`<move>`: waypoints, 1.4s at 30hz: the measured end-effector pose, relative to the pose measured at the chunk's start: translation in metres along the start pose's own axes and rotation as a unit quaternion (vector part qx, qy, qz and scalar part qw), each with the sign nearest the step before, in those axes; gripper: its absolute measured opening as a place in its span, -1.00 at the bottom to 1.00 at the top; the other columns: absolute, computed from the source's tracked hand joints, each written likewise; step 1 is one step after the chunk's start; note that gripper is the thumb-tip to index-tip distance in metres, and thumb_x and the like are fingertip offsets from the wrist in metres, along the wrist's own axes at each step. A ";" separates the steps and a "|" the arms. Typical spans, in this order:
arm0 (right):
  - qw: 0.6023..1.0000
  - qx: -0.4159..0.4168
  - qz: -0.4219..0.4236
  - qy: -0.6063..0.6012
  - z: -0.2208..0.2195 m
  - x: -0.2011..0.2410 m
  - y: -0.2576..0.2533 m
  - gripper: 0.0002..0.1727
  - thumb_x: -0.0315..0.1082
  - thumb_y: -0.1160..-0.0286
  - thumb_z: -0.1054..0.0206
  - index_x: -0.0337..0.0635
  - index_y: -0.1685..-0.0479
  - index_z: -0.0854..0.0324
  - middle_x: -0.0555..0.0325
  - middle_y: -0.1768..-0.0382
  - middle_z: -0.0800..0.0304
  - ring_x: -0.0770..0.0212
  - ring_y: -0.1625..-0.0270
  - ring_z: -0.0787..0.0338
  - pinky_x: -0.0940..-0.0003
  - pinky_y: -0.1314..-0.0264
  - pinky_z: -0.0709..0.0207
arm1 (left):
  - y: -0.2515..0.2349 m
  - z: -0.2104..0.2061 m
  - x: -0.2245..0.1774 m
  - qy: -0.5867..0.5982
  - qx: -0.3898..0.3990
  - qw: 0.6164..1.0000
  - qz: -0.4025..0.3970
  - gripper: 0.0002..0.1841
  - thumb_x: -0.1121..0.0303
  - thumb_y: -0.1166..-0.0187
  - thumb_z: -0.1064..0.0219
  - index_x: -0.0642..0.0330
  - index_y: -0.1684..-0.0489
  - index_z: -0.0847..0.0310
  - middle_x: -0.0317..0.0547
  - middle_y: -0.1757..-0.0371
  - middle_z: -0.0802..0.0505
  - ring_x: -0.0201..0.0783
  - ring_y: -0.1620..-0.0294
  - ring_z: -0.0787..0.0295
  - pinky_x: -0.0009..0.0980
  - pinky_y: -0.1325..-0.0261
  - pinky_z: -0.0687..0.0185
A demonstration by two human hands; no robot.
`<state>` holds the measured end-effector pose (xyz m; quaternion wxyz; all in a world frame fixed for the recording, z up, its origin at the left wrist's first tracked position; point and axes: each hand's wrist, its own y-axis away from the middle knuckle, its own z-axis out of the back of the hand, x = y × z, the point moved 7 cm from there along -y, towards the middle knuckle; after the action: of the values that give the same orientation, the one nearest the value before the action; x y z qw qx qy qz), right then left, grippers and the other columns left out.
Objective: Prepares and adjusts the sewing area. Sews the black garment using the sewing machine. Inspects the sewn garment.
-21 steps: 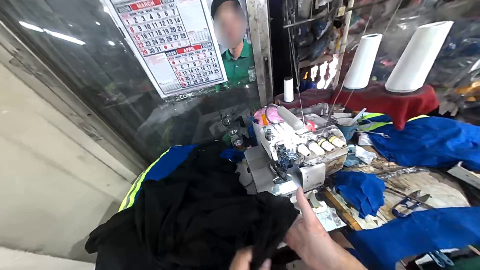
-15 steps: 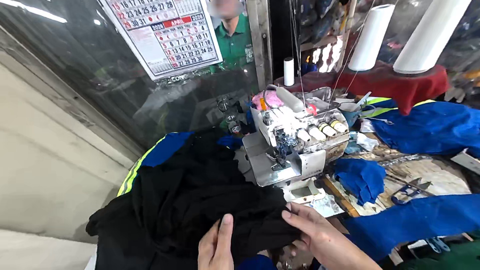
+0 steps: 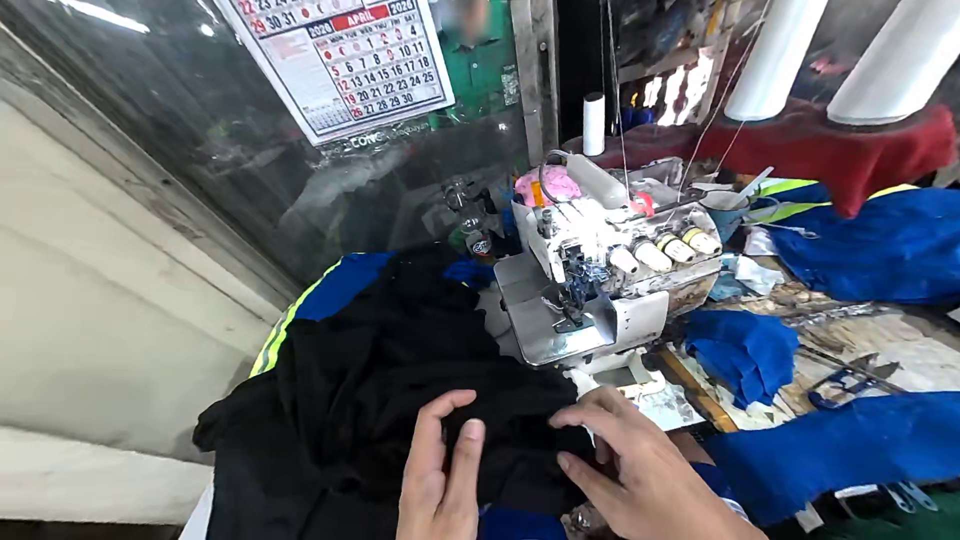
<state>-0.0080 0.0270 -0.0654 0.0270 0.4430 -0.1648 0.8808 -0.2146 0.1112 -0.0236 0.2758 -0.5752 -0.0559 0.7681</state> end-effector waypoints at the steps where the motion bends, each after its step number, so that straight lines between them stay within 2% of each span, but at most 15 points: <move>1: 1.000 0.007 0.020 0.009 -0.003 0.001 -0.005 -0.78 -0.03 -0.49 -0.41 0.26 -0.03 -0.80 0.28 0.03 -0.70 0.44 0.31 -0.67 0.41 0.34 -0.65 | -0.002 0.000 -0.005 0.009 0.022 0.999 -0.025 -0.60 0.27 -0.69 -0.30 0.28 -0.41 -0.52 -0.08 -0.38 -0.72 -0.21 -0.42 -0.63 -0.25 -0.47 -0.63; 3: 0.998 0.023 0.040 -0.036 0.003 0.005 -0.013 -0.84 -0.09 -0.54 -0.40 0.15 0.06 -0.78 0.34 0.13 -0.73 0.48 0.38 -0.62 0.48 0.38 -0.58 | -0.003 0.005 -0.010 -0.002 0.059 0.996 -0.060 -0.54 0.26 -0.51 -0.53 0.16 -0.34 -0.58 -0.14 -0.32 -0.75 -0.21 -0.40 -0.66 -0.17 -0.48 -0.65; 5: 0.989 0.044 0.030 -0.138 0.013 0.011 -0.018 -0.86 -0.17 -0.58 -0.42 0.06 0.03 -0.75 0.34 0.22 -0.77 0.47 0.55 -0.56 0.51 0.58 -0.49 | 0.004 0.014 -0.004 -0.050 0.074 0.994 -0.067 -0.62 0.23 -0.42 -0.61 -0.02 -0.18 -0.71 -0.15 -0.29 -0.71 -0.20 -0.38 -0.61 -0.20 -0.40 -0.66; 8: 0.972 0.067 -0.002 -0.225 0.021 0.016 -0.024 -0.85 -0.16 -0.64 -0.37 0.00 0.03 -0.70 0.26 0.32 -0.76 0.38 0.63 -0.57 0.48 0.71 -0.47 | 0.026 0.020 -0.002 -0.170 0.049 0.982 -0.069 -0.77 0.14 -0.47 -0.56 -0.13 -0.02 -0.84 0.16 -0.54 -0.55 -0.04 -0.59 -0.48 -0.18 -0.46 -0.63; 12: 0.970 0.044 0.000 -0.239 0.022 0.029 -0.037 -0.82 -0.16 -0.64 -0.37 -0.06 0.07 -0.71 0.23 0.39 -0.74 0.32 0.52 -0.66 0.45 0.57 -0.54 | 0.056 0.009 -0.021 -0.139 -0.103 0.982 -0.072 -0.89 0.28 -0.45 -0.58 0.07 0.22 -0.88 -0.17 0.09 -0.76 -0.39 0.08 -0.71 -0.50 0.08 -0.72; 14: 0.962 0.053 -0.022 -0.266 0.017 0.037 -0.038 -0.80 -0.17 -0.65 -0.39 -0.10 0.04 -0.69 0.16 0.31 -0.80 0.24 0.46 -0.79 0.39 0.55 -0.70 | 0.058 -0.014 -0.006 -0.133 -0.072 0.988 -0.024 -0.79 0.27 -0.51 -0.53 0.21 0.09 -0.84 -0.14 0.13 -0.87 -0.36 0.16 -0.83 -0.40 0.16 -0.85; 16: 0.952 0.071 -0.024 -0.296 0.013 0.050 -0.039 -0.81 -0.24 -0.65 -0.38 -0.18 0.01 -0.64 0.09 0.26 -0.81 0.14 0.38 -0.87 0.22 0.42 -0.86 | 0.051 -0.026 0.015 -0.157 -0.043 0.987 0.016 -0.66 0.19 -0.57 -0.48 0.21 -0.15 -0.80 -0.10 -0.12 -0.88 -0.34 -0.08 -0.87 -0.35 -0.07 -0.89; 18: 0.954 0.078 -0.004 -0.291 0.016 0.062 -0.041 -0.84 -0.30 -0.67 -0.36 -0.20 0.01 -0.62 0.10 0.27 -0.79 0.15 0.37 -0.86 0.21 0.36 -0.86 | 0.039 -0.020 0.020 -0.168 -0.066 0.984 -0.009 -0.75 0.24 -0.59 -0.44 0.16 -0.08 -0.84 -0.07 -0.18 -0.86 -0.30 -0.21 -0.83 -0.33 -0.20 -0.84; 22: 0.982 0.018 0.061 -0.177 0.030 0.059 -0.043 -0.83 -0.23 -0.64 -0.38 -0.13 0.04 -0.67 0.22 0.31 -0.75 0.32 0.39 -0.72 0.42 0.40 -0.65 | 0.026 0.014 0.003 -0.103 -0.111 0.986 -0.065 -0.87 0.38 -0.61 -0.38 0.17 0.13 -0.86 -0.10 -0.07 -0.89 -0.23 -0.19 -0.81 -0.28 -0.21 -0.79; 25: 0.993 -0.031 0.098 -0.064 0.037 0.055 -0.043 -0.80 -0.11 -0.59 -0.40 -0.01 0.09 -0.74 0.35 0.19 -0.82 0.40 0.16 -0.80 0.41 0.09 -0.74 | 0.017 0.038 -0.016 -0.071 -0.120 0.987 -0.078 -0.82 0.45 -0.72 -0.16 0.34 0.07 -0.69 -0.09 0.05 -0.83 -0.36 0.00 -0.78 -0.43 -0.05 -0.77; 27: 0.993 -0.015 0.098 -0.067 0.033 0.059 -0.043 -0.78 -0.10 -0.64 -0.37 -0.03 0.07 -0.71 0.35 0.22 -0.82 0.43 0.18 -0.81 0.44 0.11 -0.76 | 0.010 0.045 -0.027 -0.050 -0.116 0.989 -0.081 -0.81 0.48 -0.74 -0.09 0.37 0.06 -0.61 -0.17 0.18 -0.78 -0.51 0.16 -0.72 -0.57 0.09 -0.70; 30: 0.989 0.005 0.094 -0.111 0.032 0.069 -0.045 -0.79 -0.14 -0.65 -0.37 -0.09 0.07 -0.68 0.30 0.31 -0.78 0.40 0.32 -0.76 0.44 0.29 -0.70 | -0.002 0.056 -0.040 -0.042 -0.109 0.985 -0.127 -0.85 0.44 -0.73 -0.14 0.30 0.13 -0.61 -0.28 0.26 -0.74 -0.57 0.24 -0.66 -0.64 0.19 -0.63; 34: 0.994 -0.027 0.107 -0.021 0.040 0.071 -0.047 -0.76 -0.02 -0.62 -0.36 0.04 0.09 -0.70 0.42 0.35 -0.74 0.50 0.31 -0.71 0.49 0.26 -0.64 | -0.015 0.059 -0.048 -0.166 -0.028 0.971 -0.167 -0.80 0.21 -0.69 -0.34 0.15 0.17 -0.74 -0.19 0.17 -0.80 -0.36 0.07 -0.73 -0.39 0.00 -0.71; 39: 0.991 0.060 0.117 -0.024 0.018 0.090 -0.053 -0.70 -0.03 -0.66 -0.32 -0.06 0.03 -0.70 0.23 0.38 -0.75 0.31 0.36 -0.74 0.25 0.26 -0.68 | -0.030 0.076 -0.039 -0.113 0.017 0.992 -0.060 -0.77 0.33 -0.82 -0.12 0.35 -0.01 -0.55 -0.12 0.21 -0.73 -0.41 0.31 -0.70 -0.43 0.27 -0.73; 42: 0.990 0.130 0.045 -0.031 -0.002 0.133 -0.079 -0.64 -0.05 -0.76 -0.14 -0.17 -0.10 -0.61 0.02 0.23 -0.75 0.11 0.16 -0.79 0.06 0.03 -0.66 | -0.074 0.112 -0.013 -0.048 0.044 0.998 0.002 -0.76 0.24 -0.81 -0.16 0.22 -0.05 -0.65 -0.22 0.13 -0.80 -0.40 0.12 -0.74 -0.30 -0.01 -0.73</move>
<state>-0.0750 0.0891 0.0589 -0.0754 0.4620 -0.0690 0.8810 -0.2878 0.1926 0.0544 0.2965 -0.5249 -0.0339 0.7972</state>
